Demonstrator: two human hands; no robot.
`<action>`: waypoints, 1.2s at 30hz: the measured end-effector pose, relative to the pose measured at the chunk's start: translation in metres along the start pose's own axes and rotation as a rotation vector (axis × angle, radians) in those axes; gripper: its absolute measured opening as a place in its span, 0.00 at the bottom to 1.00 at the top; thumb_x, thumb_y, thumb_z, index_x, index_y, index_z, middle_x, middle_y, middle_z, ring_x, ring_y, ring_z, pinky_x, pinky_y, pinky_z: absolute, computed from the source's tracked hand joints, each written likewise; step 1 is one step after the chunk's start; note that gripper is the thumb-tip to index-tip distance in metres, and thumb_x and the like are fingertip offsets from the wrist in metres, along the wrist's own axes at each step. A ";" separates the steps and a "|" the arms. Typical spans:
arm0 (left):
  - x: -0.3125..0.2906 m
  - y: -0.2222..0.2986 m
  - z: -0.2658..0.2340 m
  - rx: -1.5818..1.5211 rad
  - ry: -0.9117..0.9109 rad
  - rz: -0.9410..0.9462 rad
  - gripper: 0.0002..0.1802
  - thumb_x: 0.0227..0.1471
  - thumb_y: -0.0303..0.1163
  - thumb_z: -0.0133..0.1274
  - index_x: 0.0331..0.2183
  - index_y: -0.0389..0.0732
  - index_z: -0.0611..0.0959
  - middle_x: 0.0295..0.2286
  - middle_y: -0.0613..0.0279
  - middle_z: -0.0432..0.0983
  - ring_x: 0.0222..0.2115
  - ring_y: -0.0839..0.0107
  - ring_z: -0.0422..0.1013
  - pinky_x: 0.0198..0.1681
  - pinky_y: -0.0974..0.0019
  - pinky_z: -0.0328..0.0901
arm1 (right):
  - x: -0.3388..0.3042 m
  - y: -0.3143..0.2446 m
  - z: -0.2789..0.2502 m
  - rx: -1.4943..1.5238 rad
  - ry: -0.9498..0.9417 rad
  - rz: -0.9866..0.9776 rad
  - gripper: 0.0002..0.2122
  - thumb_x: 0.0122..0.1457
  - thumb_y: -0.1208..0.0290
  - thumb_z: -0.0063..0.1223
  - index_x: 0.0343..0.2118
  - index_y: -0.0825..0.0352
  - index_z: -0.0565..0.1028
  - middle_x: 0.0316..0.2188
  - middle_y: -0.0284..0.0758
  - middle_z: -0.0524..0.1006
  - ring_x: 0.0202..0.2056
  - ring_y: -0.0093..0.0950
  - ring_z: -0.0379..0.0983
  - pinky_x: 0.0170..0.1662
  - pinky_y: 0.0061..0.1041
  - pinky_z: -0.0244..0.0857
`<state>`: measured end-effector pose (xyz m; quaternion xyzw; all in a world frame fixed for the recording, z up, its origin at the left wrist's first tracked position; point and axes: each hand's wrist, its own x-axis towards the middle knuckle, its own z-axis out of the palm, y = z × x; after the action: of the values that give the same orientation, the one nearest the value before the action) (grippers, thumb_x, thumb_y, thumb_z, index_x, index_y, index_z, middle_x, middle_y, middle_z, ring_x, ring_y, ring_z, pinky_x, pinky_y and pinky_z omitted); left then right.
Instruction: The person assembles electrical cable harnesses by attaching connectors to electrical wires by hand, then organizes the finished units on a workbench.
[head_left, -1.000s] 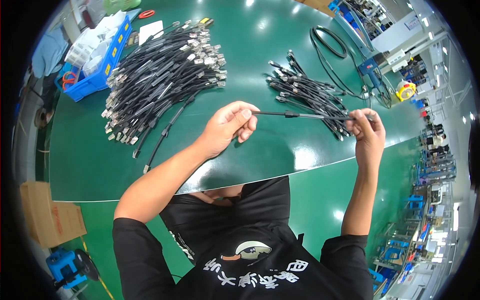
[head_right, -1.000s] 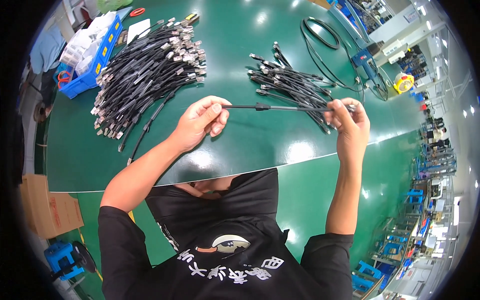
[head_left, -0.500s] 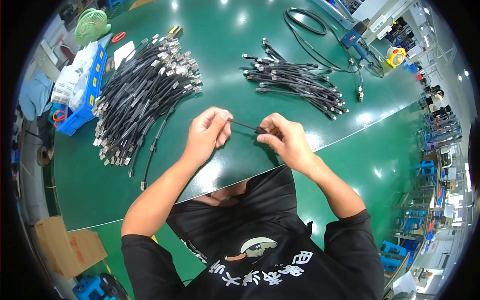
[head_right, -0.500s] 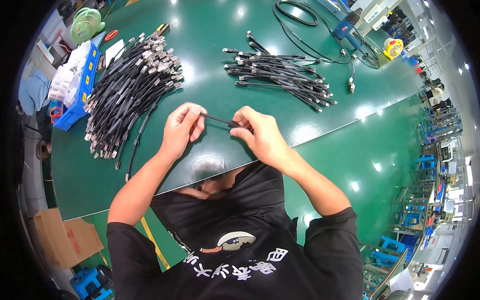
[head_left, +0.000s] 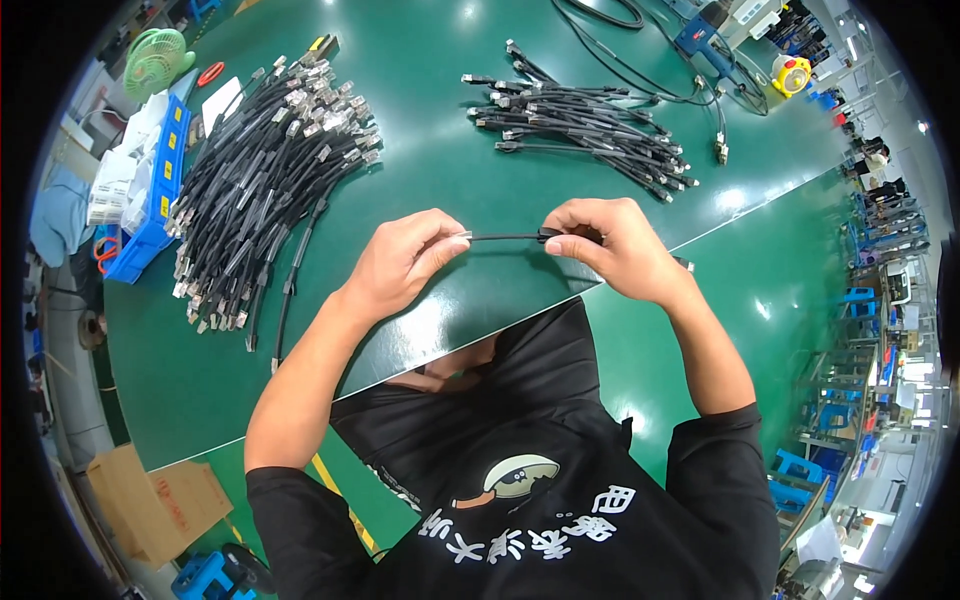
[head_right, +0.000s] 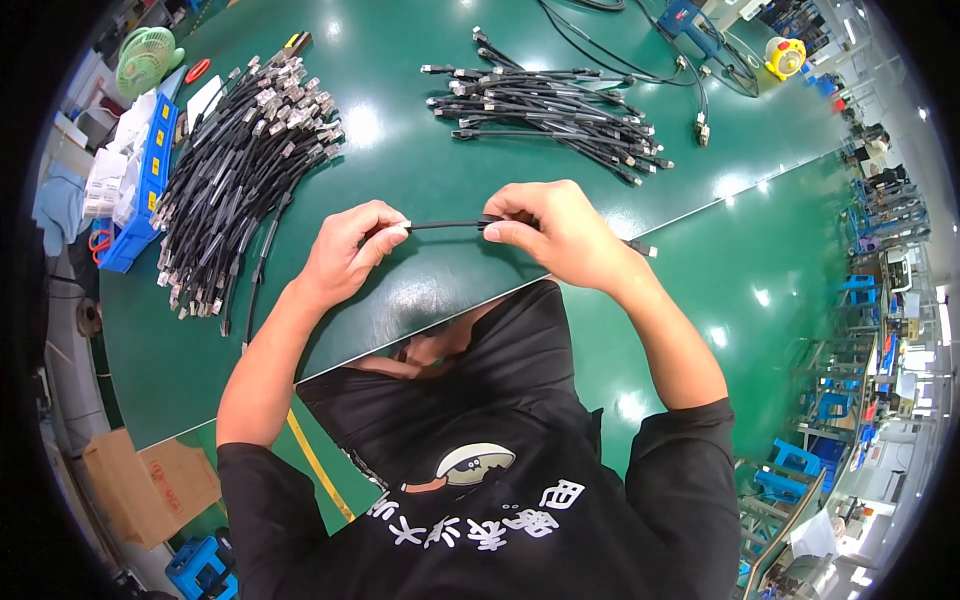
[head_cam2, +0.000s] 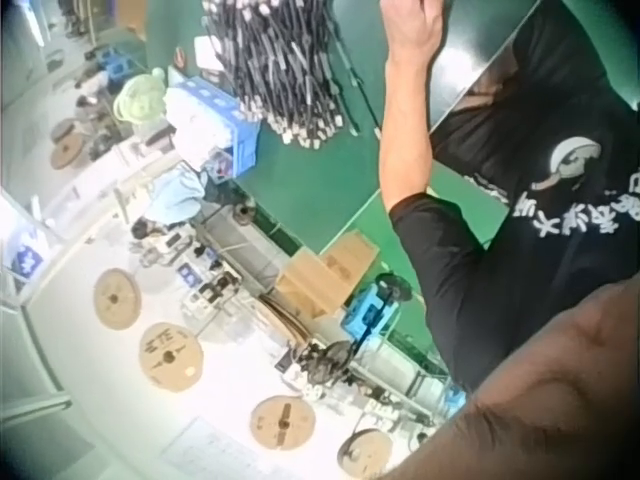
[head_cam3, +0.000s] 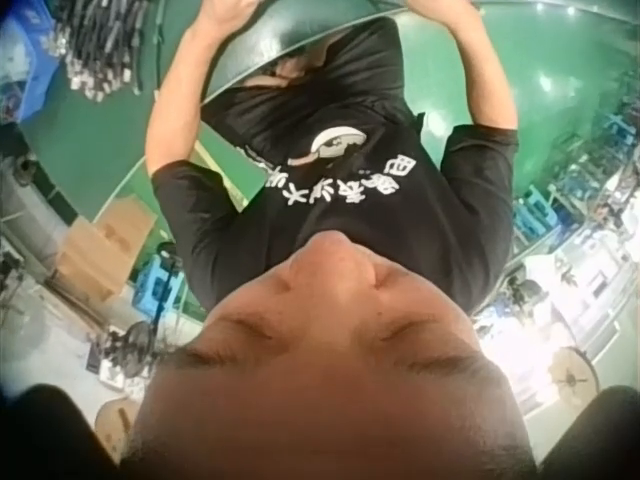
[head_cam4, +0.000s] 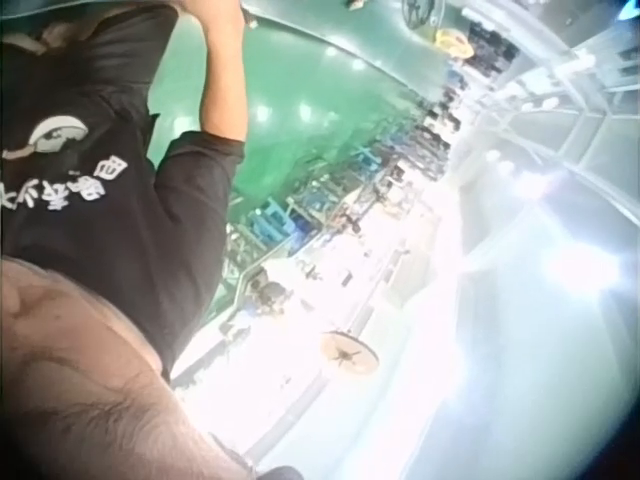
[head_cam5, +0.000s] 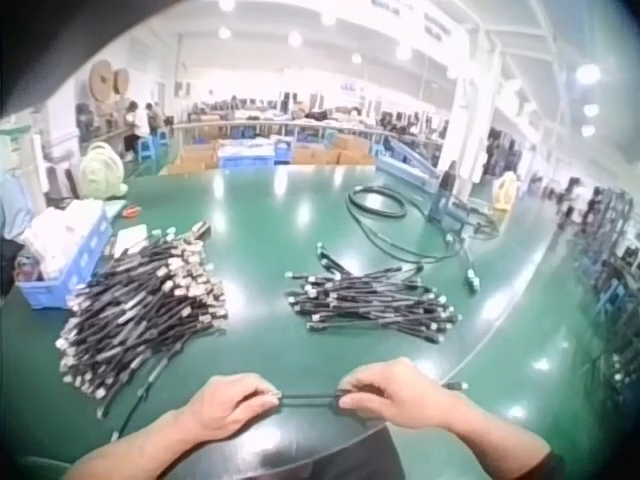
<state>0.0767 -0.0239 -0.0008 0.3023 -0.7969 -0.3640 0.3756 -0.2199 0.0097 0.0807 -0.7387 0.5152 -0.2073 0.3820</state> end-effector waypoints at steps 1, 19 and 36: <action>0.001 0.000 0.002 -0.004 -0.006 0.023 0.07 0.63 0.27 0.61 0.40 0.33 0.83 0.27 0.61 0.79 0.24 0.76 0.73 0.28 0.70 0.67 | 0.002 0.001 0.006 -0.053 0.030 -0.131 0.09 0.63 0.71 0.66 0.40 0.72 0.82 0.26 0.33 0.77 0.27 0.23 0.70 0.32 0.26 0.66; -0.004 0.007 0.005 0.095 -0.063 0.250 0.06 0.63 0.26 0.56 0.39 0.34 0.80 0.28 0.52 0.69 0.26 0.52 0.69 0.30 0.54 0.64 | 0.014 -0.018 0.048 -0.195 0.162 -0.410 0.10 0.58 0.71 0.69 0.41 0.68 0.84 0.28 0.40 0.80 0.27 0.38 0.76 0.31 0.33 0.69; -0.003 0.005 0.010 0.087 -0.024 0.335 0.06 0.59 0.26 0.57 0.36 0.33 0.80 0.26 0.52 0.69 0.25 0.52 0.68 0.28 0.53 0.63 | 0.015 -0.021 0.047 -0.319 0.148 -0.520 0.11 0.57 0.71 0.69 0.39 0.71 0.83 0.29 0.42 0.80 0.29 0.44 0.78 0.32 0.36 0.72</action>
<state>0.0690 -0.0147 -0.0025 0.1770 -0.8555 -0.2651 0.4081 -0.1691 0.0162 0.0666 -0.8792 0.3613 -0.2680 0.1569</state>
